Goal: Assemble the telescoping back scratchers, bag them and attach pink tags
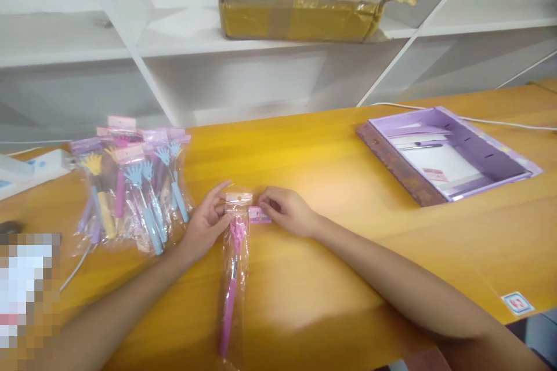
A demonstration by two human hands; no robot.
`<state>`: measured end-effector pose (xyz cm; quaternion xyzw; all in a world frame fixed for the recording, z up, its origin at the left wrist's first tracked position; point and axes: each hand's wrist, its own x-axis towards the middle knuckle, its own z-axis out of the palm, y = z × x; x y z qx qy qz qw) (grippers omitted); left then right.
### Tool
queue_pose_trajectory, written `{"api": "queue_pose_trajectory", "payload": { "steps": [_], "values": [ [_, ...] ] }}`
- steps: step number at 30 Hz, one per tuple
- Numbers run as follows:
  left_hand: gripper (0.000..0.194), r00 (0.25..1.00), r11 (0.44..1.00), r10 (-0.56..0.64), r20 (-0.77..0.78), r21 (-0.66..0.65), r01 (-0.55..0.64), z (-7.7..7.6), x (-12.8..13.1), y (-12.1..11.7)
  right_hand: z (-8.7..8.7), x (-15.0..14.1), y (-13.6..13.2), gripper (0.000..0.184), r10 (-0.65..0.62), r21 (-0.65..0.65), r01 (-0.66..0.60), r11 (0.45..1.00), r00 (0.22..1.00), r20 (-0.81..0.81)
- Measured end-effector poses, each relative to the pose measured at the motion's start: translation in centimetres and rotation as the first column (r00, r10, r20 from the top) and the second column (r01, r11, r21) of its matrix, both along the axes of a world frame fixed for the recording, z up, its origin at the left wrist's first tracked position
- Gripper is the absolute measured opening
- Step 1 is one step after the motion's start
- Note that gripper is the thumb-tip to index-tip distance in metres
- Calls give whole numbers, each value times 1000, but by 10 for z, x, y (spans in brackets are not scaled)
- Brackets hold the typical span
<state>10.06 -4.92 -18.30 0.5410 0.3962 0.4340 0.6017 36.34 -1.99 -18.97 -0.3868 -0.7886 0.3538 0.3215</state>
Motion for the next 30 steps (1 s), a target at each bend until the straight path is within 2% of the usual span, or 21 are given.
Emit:
{"api": "queue_pose_trajectory", "payload": {
  "steps": [3,6,10,13,15,17,19,20,22,25,27,30],
  "values": [
    [74,997,999,-12,73,-33,15,0,2,0,4,1,-2,28,41,108,-45,993,999,36],
    [75,993,995,-39,108,-84,48,-2,2,1,6,-2,-5,36,34,108,-28,994,998,-57],
    [74,986,993,-63,152,-85,77,-3,1,2,11,-13,-14,39,35,15,-33,999,986,-161],
    [65,959,973,-202,201,-75,220,-2,0,-4,24,-21,-22,41,-54,-163,7,987,956,-288],
    [65,898,905,-375,232,-117,408,1,1,-12,41,-26,-25,44,-186,-294,69,953,900,-393],
    [64,814,803,-525,247,-174,570,3,1,-21,65,-31,-26,44,-267,-342,111,933,851,-452],
    [59,746,723,-610,265,-197,662,4,2,-29,95,-35,-24,43,-276,-256,169,952,836,-475],
    [55,727,705,-629,273,-191,682,3,2,-31,111,-36,-22,44,-272,-178,210,961,831,-486],
    [50,724,707,-629,285,-178,684,1,3,-33,142,-36,-19,43,-256,-30,278,960,830,-496],
    [48,777,761,-577,252,-177,623,-3,3,-31,176,-28,-15,37,-246,102,343,934,823,-511],
    [47,812,794,-545,210,-183,580,-4,2,-28,186,-21,-12,35,-259,137,393,909,791,-554],
    [49,848,826,-515,126,-188,530,-3,2,-26,188,-15,-7,35,-292,128,470,873,716,-634]
  ]
}}
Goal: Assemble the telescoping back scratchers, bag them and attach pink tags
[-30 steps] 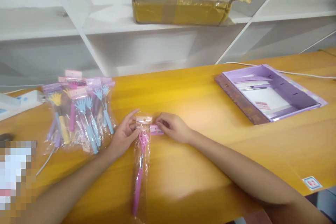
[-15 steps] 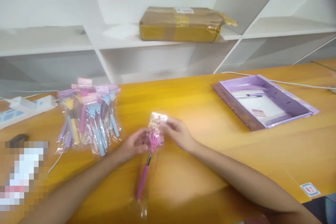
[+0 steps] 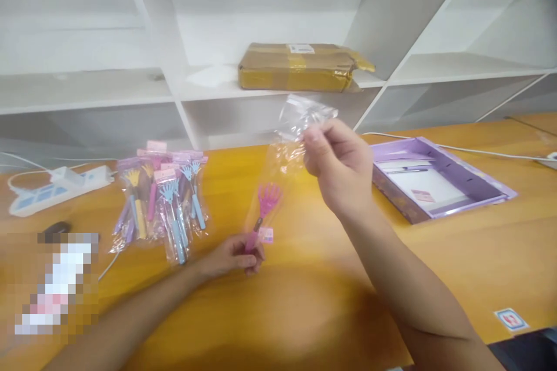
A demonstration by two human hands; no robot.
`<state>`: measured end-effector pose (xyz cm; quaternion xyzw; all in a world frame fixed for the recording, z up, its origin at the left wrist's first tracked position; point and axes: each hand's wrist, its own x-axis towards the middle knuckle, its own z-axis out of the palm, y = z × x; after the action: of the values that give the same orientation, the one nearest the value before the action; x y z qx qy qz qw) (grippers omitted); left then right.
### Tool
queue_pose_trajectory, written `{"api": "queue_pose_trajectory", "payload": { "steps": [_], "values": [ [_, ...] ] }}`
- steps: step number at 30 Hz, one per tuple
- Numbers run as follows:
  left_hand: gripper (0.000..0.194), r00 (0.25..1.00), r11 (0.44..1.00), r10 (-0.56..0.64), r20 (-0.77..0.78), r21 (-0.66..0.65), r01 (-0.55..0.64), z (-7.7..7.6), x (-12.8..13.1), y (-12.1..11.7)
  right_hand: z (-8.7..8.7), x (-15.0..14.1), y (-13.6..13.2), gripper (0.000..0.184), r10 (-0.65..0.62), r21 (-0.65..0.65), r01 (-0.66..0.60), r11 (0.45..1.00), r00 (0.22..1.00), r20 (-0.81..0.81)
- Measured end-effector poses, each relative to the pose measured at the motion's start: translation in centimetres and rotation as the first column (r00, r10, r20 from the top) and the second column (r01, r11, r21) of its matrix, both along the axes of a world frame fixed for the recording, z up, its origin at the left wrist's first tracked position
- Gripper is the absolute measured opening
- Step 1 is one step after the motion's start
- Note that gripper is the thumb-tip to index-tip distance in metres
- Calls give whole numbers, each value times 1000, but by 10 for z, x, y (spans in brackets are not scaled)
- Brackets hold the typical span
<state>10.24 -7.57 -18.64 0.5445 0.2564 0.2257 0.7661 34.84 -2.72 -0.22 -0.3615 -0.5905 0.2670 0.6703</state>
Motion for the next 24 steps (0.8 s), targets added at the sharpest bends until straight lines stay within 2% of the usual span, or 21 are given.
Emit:
{"api": "queue_pose_trajectory", "payload": {
  "steps": [4,6,8,10,11,13,15,17,20,24],
  "values": [
    [53,993,994,32,-117,106,-19,6,0,0,-2,7,7,36,-44,2,44,999,997,-60],
    [53,991,994,12,-134,107,2,7,0,-1,2,21,14,36,-78,53,86,995,987,-140],
    [52,993,999,-1,-116,49,7,6,1,-2,8,48,25,38,-118,120,155,981,956,-268],
    [49,997,1000,-3,-76,-15,2,3,2,-2,13,85,41,38,-150,108,194,975,934,-325],
    [46,999,999,-2,-51,-46,0,2,2,-2,13,104,50,37,-209,75,247,966,920,-333],
    [40,1000,993,-10,0,-113,10,0,3,0,7,140,71,38,-406,-37,419,907,849,-337],
    [34,1000,983,-7,27,-183,12,-1,4,1,-7,164,91,33,-546,-202,510,836,811,-211],
    [28,1000,972,18,17,-236,-14,-1,4,3,-26,177,108,27,-575,-315,541,780,818,-17],
    [22,999,961,51,-15,-270,-53,-2,4,5,-57,183,123,25,-521,-353,548,759,835,177],
    [21,999,956,50,-20,-289,-54,-2,4,6,-93,185,139,32,-317,-428,529,733,822,473]
  ]
}}
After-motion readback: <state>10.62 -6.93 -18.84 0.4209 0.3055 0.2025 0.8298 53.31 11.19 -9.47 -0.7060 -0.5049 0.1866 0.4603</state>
